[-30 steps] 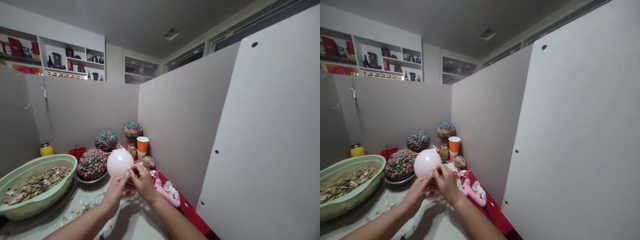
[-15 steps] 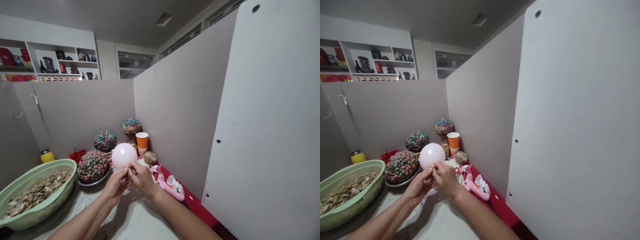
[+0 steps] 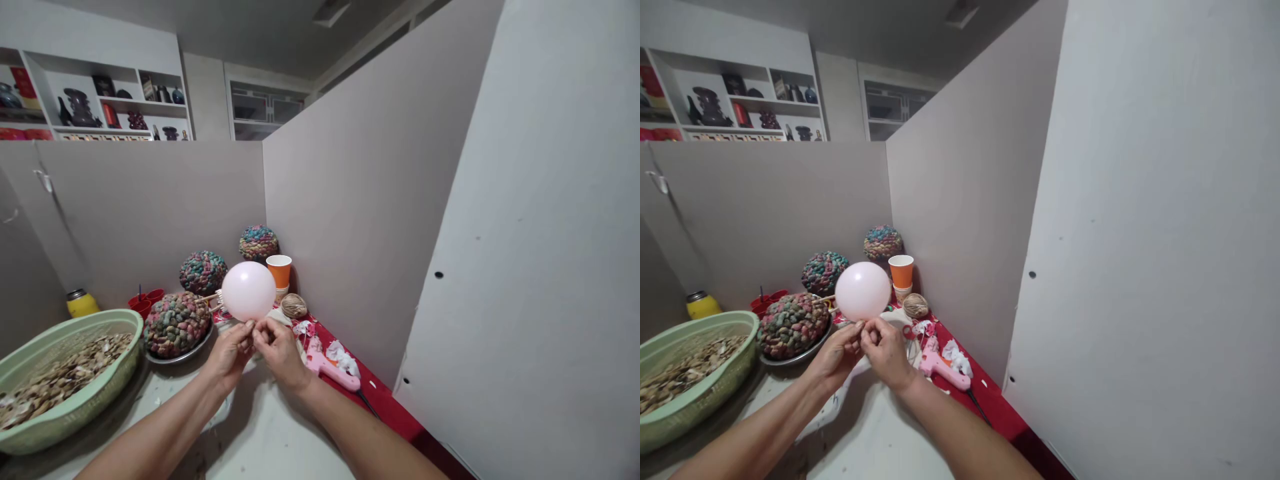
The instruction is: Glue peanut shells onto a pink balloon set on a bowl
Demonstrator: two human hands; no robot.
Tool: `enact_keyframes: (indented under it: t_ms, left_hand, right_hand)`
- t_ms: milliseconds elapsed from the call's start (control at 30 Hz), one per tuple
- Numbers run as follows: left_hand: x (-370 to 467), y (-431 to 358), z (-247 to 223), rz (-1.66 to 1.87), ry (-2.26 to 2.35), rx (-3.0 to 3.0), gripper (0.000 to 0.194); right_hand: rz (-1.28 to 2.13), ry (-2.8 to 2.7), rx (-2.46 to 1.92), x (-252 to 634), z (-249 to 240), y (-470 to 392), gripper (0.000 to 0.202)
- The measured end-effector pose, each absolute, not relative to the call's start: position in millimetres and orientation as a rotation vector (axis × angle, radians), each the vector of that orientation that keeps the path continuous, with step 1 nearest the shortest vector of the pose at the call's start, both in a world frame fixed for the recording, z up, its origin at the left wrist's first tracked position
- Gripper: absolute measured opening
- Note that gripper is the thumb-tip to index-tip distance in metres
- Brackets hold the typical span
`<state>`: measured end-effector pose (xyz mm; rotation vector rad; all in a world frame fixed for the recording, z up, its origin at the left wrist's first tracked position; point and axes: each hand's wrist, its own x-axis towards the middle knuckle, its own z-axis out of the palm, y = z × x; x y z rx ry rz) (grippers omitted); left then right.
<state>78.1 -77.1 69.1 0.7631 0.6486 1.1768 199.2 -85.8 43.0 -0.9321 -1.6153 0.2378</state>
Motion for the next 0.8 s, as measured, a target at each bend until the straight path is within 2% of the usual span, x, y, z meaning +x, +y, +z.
enact_keyframes:
  t_ms: [300, 500, 700, 800]
  left_hand:
    - [84, -76, 73, 1.247, 0.619, 0.704, 0.031]
    - [81, -73, 68, 1.212, 0.627, 0.667, 0.033]
    - [78, -78, 73, 1.148, 0.597, 0.661, 0.031]
    - [79, -80, 74, 1.132, 0.56, 0.687, 0.032]
  right_hand:
    - [0.111, -1.654, -0.904, 198, 34, -87, 0.008]
    - [0.04, -1.708, -0.893, 203, 31, -86, 0.013]
    - [0.172, -1.59, -0.92, 206, 36, -88, 0.016]
    - [0.384, -1.49, -0.89, 203, 40, -90, 0.017]
